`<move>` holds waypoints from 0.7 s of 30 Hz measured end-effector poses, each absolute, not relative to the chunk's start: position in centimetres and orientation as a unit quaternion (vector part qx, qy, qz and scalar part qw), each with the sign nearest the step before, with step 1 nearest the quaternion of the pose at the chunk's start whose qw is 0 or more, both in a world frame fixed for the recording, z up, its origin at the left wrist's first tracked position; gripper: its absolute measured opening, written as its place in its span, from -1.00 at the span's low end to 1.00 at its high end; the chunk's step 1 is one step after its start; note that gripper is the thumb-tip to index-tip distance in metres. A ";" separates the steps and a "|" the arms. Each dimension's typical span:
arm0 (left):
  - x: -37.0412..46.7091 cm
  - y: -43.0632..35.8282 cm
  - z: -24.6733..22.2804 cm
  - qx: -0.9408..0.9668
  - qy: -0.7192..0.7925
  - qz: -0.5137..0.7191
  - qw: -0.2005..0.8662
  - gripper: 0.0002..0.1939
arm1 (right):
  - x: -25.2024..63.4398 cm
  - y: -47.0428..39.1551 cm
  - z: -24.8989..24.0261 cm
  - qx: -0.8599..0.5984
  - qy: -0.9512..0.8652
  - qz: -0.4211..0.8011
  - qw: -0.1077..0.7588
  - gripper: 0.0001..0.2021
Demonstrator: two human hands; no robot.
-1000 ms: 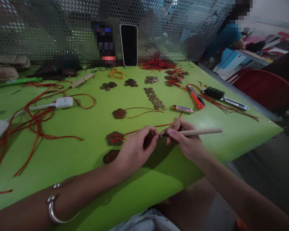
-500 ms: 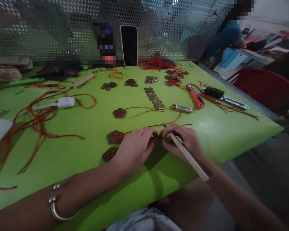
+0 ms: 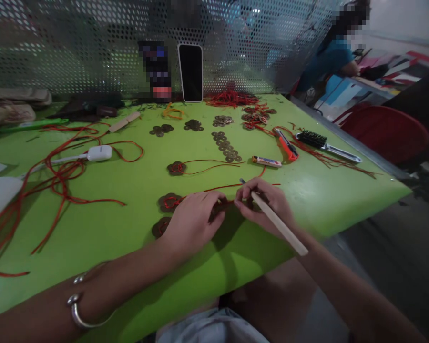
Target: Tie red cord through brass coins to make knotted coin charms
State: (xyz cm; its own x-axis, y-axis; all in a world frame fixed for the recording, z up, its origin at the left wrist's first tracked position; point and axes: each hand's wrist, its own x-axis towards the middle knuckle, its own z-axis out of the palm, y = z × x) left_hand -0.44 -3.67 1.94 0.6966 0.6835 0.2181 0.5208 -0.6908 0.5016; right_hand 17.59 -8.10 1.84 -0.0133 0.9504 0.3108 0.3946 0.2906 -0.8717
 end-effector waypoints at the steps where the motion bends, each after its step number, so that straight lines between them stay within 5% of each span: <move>1: -0.5 -3.7 2.0 0.888 0.345 0.204 0.225 -0.86 | 17.6 -8.1 1.8 -0.513 -0.644 0.305 0.479 -0.83; 14: -0.7 -3.4 1.9 0.884 0.337 0.212 0.244 -0.90 | 17.6 -8.1 1.5 -0.544 -0.708 0.269 0.361 -0.86; 21: -0.8 -3.1 1.5 0.908 0.319 0.178 0.208 -0.87 | 18.5 -8.1 1.2 -0.535 -0.635 0.350 0.434 -0.89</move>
State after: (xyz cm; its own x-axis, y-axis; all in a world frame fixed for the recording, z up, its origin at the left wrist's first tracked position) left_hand -0.76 -3.10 1.53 0.7337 0.6523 0.1901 0.5045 -0.7104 0.4907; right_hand 18.54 -8.09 1.19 -0.0514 0.9830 0.1764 0.3748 0.1827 -0.9089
